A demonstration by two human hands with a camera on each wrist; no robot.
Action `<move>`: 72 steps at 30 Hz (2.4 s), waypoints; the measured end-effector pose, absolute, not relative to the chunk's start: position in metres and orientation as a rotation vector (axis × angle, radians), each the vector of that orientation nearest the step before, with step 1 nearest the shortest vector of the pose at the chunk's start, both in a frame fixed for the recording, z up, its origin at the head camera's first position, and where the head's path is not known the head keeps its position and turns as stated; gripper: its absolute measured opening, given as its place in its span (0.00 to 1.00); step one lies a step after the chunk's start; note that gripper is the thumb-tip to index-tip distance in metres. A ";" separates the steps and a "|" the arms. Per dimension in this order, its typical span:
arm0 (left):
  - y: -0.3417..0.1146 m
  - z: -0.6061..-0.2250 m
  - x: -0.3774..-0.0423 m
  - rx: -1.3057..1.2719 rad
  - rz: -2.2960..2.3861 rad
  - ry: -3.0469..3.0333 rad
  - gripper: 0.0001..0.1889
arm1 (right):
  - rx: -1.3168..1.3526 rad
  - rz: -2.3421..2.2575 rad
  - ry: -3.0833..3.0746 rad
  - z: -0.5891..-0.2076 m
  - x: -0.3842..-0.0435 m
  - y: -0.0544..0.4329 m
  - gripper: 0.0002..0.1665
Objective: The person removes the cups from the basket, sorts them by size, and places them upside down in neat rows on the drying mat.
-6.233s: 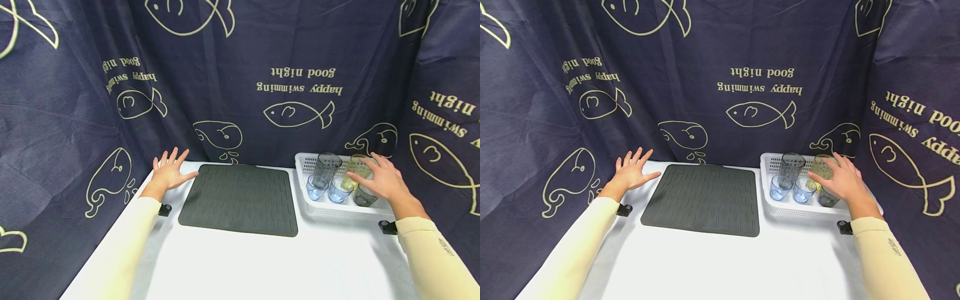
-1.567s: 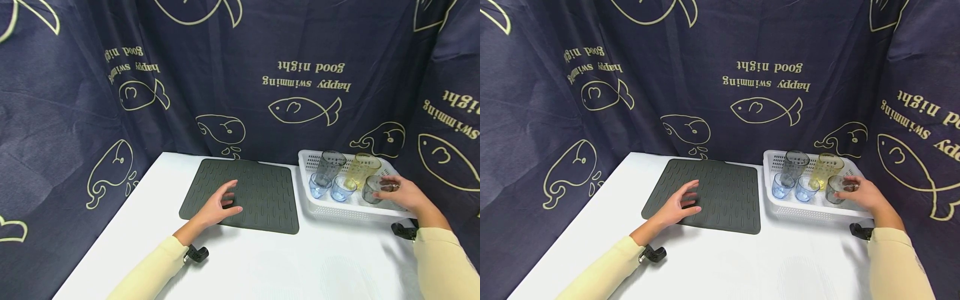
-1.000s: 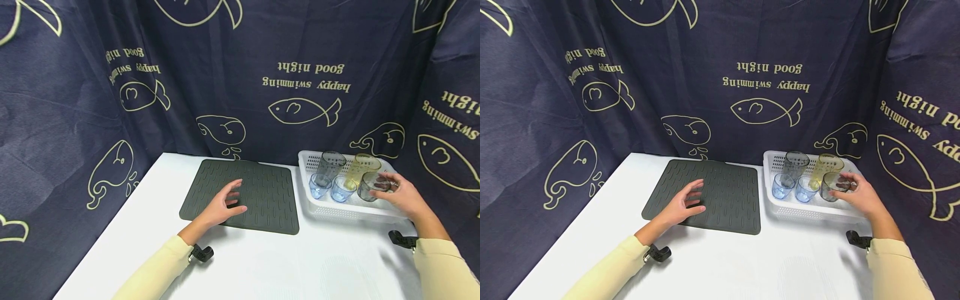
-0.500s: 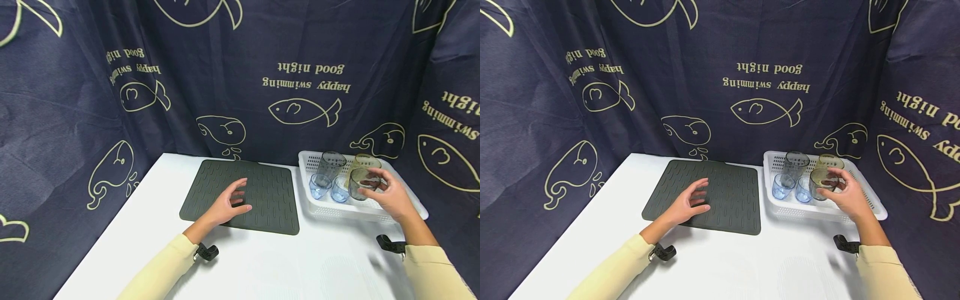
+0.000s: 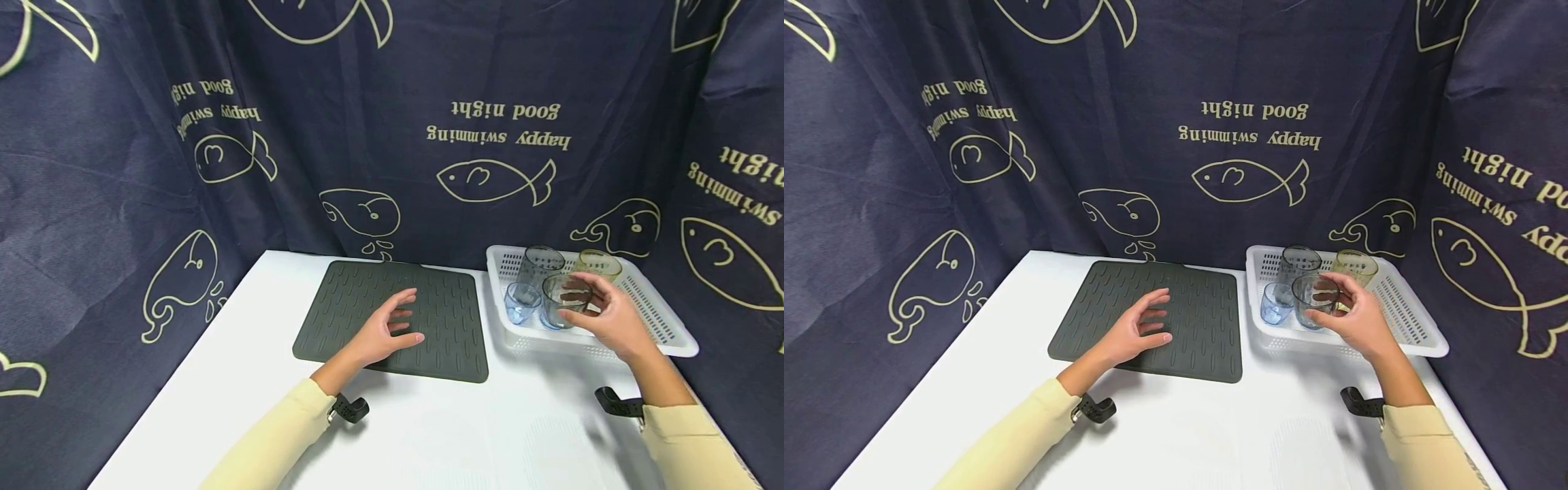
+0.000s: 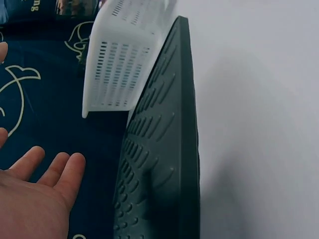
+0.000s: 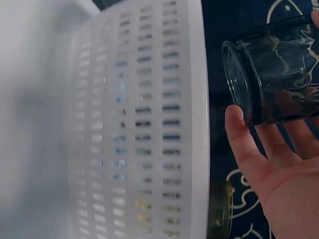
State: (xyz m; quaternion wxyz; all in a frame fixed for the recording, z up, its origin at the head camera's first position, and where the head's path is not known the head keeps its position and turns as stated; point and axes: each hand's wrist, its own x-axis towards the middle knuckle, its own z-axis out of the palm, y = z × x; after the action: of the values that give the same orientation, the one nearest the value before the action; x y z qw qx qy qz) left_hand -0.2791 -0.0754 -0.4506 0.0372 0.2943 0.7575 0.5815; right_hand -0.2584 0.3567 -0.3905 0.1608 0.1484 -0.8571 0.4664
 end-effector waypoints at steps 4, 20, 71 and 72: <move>-0.070 -0.448 -0.279 0.913 1.792 2.305 0.44 | 0.458 1.344 -2.440 -0.391 -0.257 0.347 0.43; -0.047 -0.445 -0.278 0.965 1.794 2.270 0.41 | 0.560 1.323 -2.438 -0.395 -0.256 0.312 0.42; -0.003 -0.430 -0.280 0.946 1.783 2.297 0.41 | 0.843 1.255 -2.522 -0.401 -0.266 0.239 0.43; -0.003 -0.430 -0.280 0.948 1.780 2.296 0.41 | 0.847 1.247 -2.524 -0.400 -0.265 0.238 0.43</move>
State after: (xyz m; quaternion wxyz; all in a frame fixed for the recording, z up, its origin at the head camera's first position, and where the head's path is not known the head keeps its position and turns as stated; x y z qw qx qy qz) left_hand -0.2799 -0.0032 -0.4297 0.0426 0.3099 0.7507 0.5819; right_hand -0.2653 0.2384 -0.4004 0.1005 0.2867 -0.8542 0.4218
